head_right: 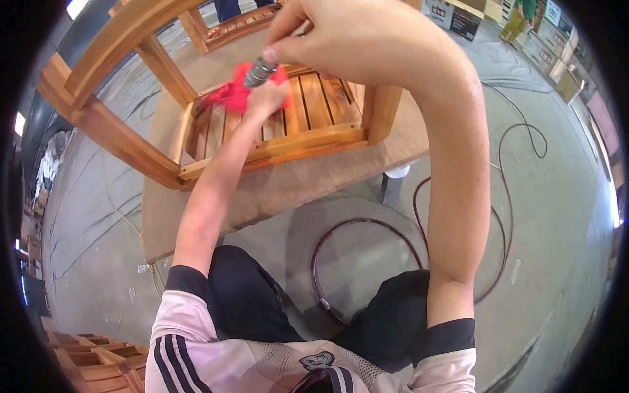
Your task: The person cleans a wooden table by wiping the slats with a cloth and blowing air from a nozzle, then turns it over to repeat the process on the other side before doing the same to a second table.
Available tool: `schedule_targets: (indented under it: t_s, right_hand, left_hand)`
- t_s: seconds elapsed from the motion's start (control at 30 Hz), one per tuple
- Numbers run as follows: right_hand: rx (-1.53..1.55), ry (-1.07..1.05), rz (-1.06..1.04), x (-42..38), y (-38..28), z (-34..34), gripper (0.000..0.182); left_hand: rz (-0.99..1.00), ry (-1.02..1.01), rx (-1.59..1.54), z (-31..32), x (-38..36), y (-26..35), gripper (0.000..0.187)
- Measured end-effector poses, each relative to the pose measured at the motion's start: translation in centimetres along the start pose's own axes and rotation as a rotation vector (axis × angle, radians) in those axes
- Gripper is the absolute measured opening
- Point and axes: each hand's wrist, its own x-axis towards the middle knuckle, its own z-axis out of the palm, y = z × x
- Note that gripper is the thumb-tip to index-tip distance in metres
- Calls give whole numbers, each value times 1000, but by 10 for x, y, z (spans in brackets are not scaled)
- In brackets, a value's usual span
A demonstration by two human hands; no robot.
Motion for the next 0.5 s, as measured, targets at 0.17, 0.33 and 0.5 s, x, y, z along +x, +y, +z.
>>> schedule_targets:
  t_s: [0.17, 0.33, 0.5]
  right_hand:
    - [-110, 11, -80, 5, 15, 17, 26]
    - [-387, 17, 117, 13, 28, 47, 18]
    - [-640, 2, 235, 12, 40, 66, 17]
  left_hand:
    - [727, -278, 114, 70, -41, 53, 41]
    - [216, -480, 47, -37, -74, 25, 59]
    - [127, -359, 194, -81, -85, -26, 57]
